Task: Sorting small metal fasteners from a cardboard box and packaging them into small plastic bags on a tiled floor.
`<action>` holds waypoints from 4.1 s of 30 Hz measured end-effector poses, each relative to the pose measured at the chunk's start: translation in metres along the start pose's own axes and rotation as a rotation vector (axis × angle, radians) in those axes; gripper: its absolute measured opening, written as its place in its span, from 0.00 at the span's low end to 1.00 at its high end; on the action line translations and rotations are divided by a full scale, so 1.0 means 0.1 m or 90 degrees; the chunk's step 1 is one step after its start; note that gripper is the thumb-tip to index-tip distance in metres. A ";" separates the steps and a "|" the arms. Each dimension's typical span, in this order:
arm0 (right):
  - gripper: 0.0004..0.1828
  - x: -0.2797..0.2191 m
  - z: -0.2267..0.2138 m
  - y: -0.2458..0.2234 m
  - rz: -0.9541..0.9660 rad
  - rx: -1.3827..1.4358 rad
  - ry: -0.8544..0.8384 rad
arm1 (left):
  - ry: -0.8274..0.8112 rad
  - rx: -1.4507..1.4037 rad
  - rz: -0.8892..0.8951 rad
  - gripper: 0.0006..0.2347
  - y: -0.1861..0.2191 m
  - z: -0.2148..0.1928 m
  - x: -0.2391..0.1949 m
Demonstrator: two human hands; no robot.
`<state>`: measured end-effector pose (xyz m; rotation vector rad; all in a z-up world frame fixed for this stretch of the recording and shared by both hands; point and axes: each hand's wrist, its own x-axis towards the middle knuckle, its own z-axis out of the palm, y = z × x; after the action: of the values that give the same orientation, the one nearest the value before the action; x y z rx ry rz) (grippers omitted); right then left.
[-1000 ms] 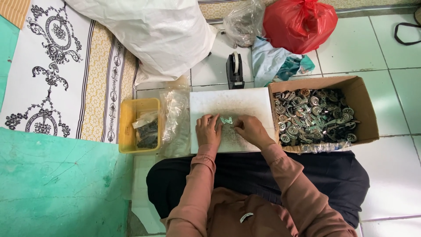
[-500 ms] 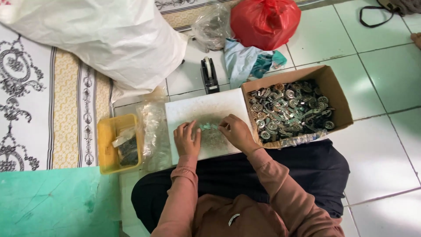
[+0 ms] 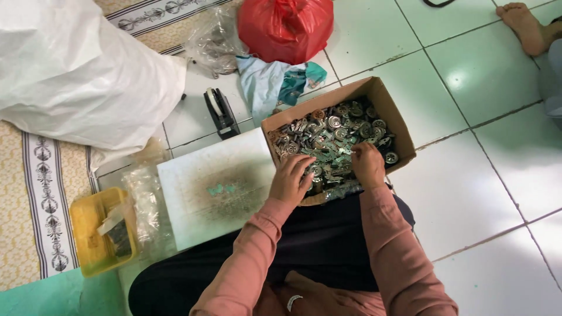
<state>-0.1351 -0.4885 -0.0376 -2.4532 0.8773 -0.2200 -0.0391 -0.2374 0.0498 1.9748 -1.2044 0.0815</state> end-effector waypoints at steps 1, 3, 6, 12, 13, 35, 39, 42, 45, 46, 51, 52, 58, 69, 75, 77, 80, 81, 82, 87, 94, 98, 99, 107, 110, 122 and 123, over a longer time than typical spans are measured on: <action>0.09 0.01 0.03 -0.03 0.004 0.000 -0.001 | -0.004 -0.002 0.000 0.15 0.01 0.18 0.06; 0.10 0.05 0.10 -0.12 -0.027 -0.019 0.007 | -0.270 0.083 -0.112 0.18 0.02 0.52 0.19; 0.14 0.14 0.28 -0.06 -0.064 0.007 -0.003 | -0.390 0.177 -0.102 0.18 -0.08 0.90 0.20; 0.20 0.19 0.15 -0.24 -0.126 -0.043 -0.036 | -0.358 0.377 -0.065 0.26 -0.38 1.38 0.22; 0.20 0.23 0.23 -0.21 -0.122 -0.042 -0.036 | -0.361 0.376 -0.063 0.26 -0.40 1.42 0.28; 0.07 0.22 0.22 -0.09 0.075 0.026 -0.053 | -0.224 0.075 -0.500 0.20 -0.88 1.25 -0.05; 0.08 0.25 -0.03 -0.25 0.064 0.259 -0.132 | -0.072 -0.257 -0.611 0.12 -0.59 1.00 0.20; 0.10 0.27 0.05 -0.20 0.075 0.379 -0.162 | -0.019 -0.371 -0.633 0.08 -0.81 1.18 0.07; 0.10 0.31 0.23 -0.07 0.066 0.462 -0.174 | 0.027 -0.380 -0.627 0.07 -1.02 1.35 -0.08; 0.10 0.32 0.19 -0.12 0.065 0.462 -0.174 | 0.028 -0.380 -0.626 0.07 -0.96 1.31 -0.04; 0.18 0.30 0.10 -0.20 0.065 0.516 -0.228 | 0.033 -0.418 -0.575 0.12 -0.96 1.35 -0.04; 0.18 0.30 0.11 -0.20 0.066 0.516 -0.229 | 0.033 -0.418 -0.576 0.12 -0.88 1.28 0.00; 0.11 0.27 -0.09 -0.44 -0.067 0.306 -0.200 | -0.060 -0.088 -0.402 0.19 -0.80 1.21 0.00; 0.17 0.19 0.27 -0.23 -0.093 -0.094 -0.250 | -0.401 0.338 -0.323 0.19 -0.75 1.32 -0.06; 0.04 0.18 0.30 -0.17 -0.073 -0.080 -0.235 | -0.365 0.308 -0.320 0.11 -0.75 1.33 -0.08; 0.05 0.19 0.26 -0.20 -0.044 -0.104 -0.210 | -0.346 0.310 -0.313 0.08 -0.87 1.43 -0.18; 0.09 0.24 0.06 -0.24 0.011 0.000 -0.152 | -0.290 0.311 -0.286 0.05 -0.82 1.39 -0.17; 0.11 0.25 -0.03 -0.25 0.040 0.129 -0.118 | -0.256 0.311 -0.264 0.05 -0.76 1.34 -0.15; 0.11 0.25 -0.04 -0.26 0.041 0.128 -0.118 | -0.257 0.310 -0.265 0.05 -0.77 1.37 -0.17; 0.11 0.27 0.07 -0.21 0.071 0.181 -0.167 | -0.360 0.142 -0.036 0.21 -0.32 1.08 0.02; 0.06 0.18 0.05 -0.22 0.003 0.125 -0.257 | -0.330 0.220 -0.075 0.21 -0.60 1.44 -0.21; 0.06 0.15 0.09 -0.12 0.007 0.083 -0.205 | -0.282 0.229 -0.135 0.14 -0.95 1.75 -0.43; 0.08 0.15 0.03 -0.13 0.024 0.094 -0.176 | -0.265 0.186 -0.208 0.10 -1.06 1.80 -0.45; 0.14 0.21 0.14 -0.03 0.109 0.316 -0.191 | -0.235 0.053 -0.530 0.08 -0.51 1.06 0.16; 0.13 0.19 -0.01 -0.13 0.110 0.324 -0.218 | -0.193 0.047 -0.521 0.08 -0.51 1.07 0.13; 0.10 0.15 0.37 0.07 0.009 -0.038 -0.263 | -0.177 -0.011 -0.443 0.19 -0.62 1.14 -0.09; 0.10 0.19 0.56 0.18 0.001 -0.119 -0.272 | -0.249 0.161 -0.266 0.26 -0.64 1.18 -0.11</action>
<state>-0.1129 -0.4886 -0.0953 -2.5267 0.7357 0.3907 -0.0350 -0.2930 -0.0725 2.5089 -1.0223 -0.3998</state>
